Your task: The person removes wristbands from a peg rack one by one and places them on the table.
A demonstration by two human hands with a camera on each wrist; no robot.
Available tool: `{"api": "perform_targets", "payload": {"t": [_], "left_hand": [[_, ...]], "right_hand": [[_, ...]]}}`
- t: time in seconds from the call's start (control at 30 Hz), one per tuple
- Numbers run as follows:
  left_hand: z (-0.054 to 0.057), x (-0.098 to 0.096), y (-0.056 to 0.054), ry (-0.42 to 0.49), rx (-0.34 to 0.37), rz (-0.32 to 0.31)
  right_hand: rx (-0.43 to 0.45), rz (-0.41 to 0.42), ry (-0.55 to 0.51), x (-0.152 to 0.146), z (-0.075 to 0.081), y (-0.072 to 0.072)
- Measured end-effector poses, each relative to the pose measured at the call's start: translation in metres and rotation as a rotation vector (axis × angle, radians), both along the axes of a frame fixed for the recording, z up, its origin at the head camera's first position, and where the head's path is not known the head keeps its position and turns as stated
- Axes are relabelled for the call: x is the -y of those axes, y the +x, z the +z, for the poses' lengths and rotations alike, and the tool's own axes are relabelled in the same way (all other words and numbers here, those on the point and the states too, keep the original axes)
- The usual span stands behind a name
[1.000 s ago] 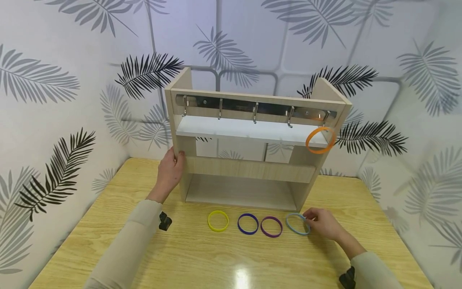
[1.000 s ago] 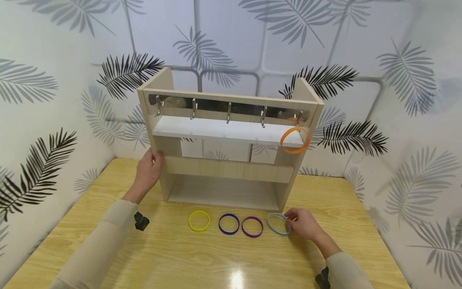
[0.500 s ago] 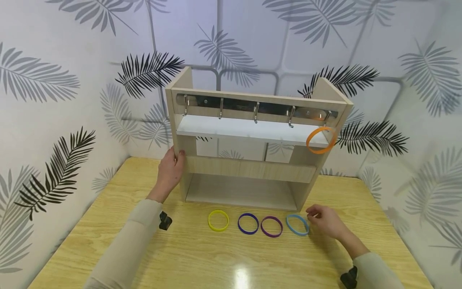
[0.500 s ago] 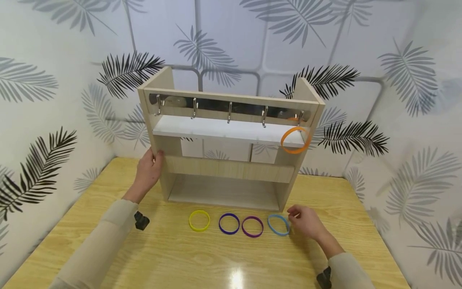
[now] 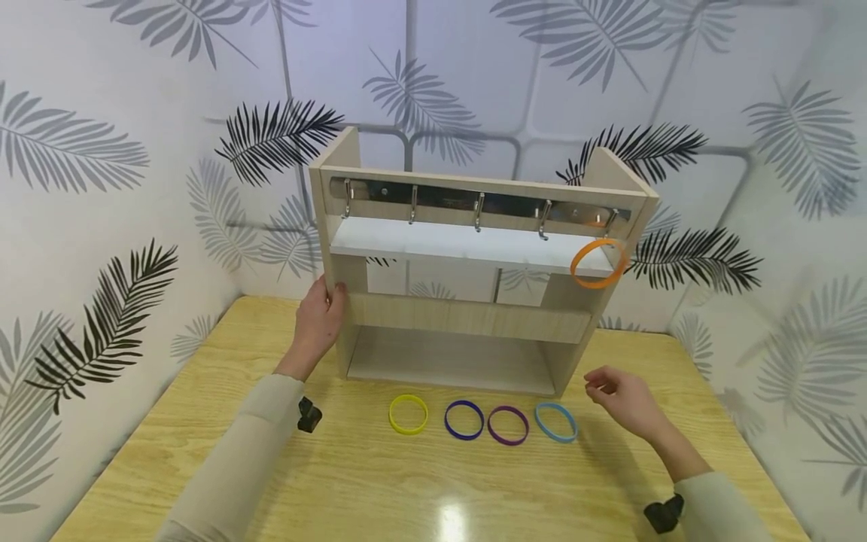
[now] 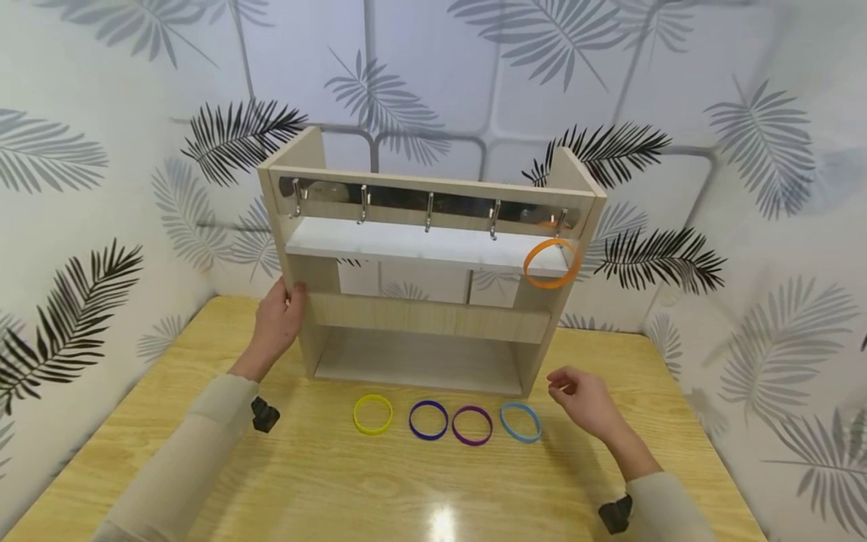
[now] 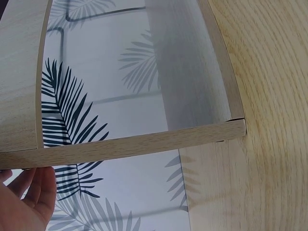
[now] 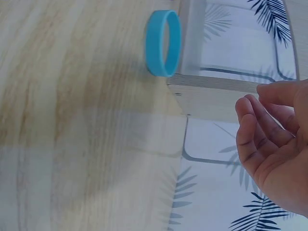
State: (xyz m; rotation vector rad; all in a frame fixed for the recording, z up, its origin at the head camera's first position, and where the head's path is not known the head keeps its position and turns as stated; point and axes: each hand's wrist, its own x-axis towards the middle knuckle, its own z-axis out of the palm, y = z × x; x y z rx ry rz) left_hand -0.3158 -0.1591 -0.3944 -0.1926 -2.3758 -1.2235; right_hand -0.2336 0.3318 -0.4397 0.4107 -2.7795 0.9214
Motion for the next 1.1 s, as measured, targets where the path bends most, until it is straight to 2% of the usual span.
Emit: {"api": "perform_targets", "payload": {"t": [0.2,0.5,0.9,1.1], "left_hand": [[0.0,-0.001,0.001,0.006,-0.004,-0.001],[-0.003,0.0,-0.002,0.014,-0.02,0.0],[-0.002,-0.001,0.0,0.016,-0.024,-0.024],[-0.001,-0.001,0.0,0.019,-0.013,-0.011]], "right_hand": [[-0.018,-0.009,-0.003,0.0,0.009,0.004],[-0.041,-0.009,0.007,-0.002,0.012,0.006],[-0.053,-0.021,0.011,0.0,0.019,0.01],[-0.06,-0.026,0.02,0.0,0.025,0.009]]}}
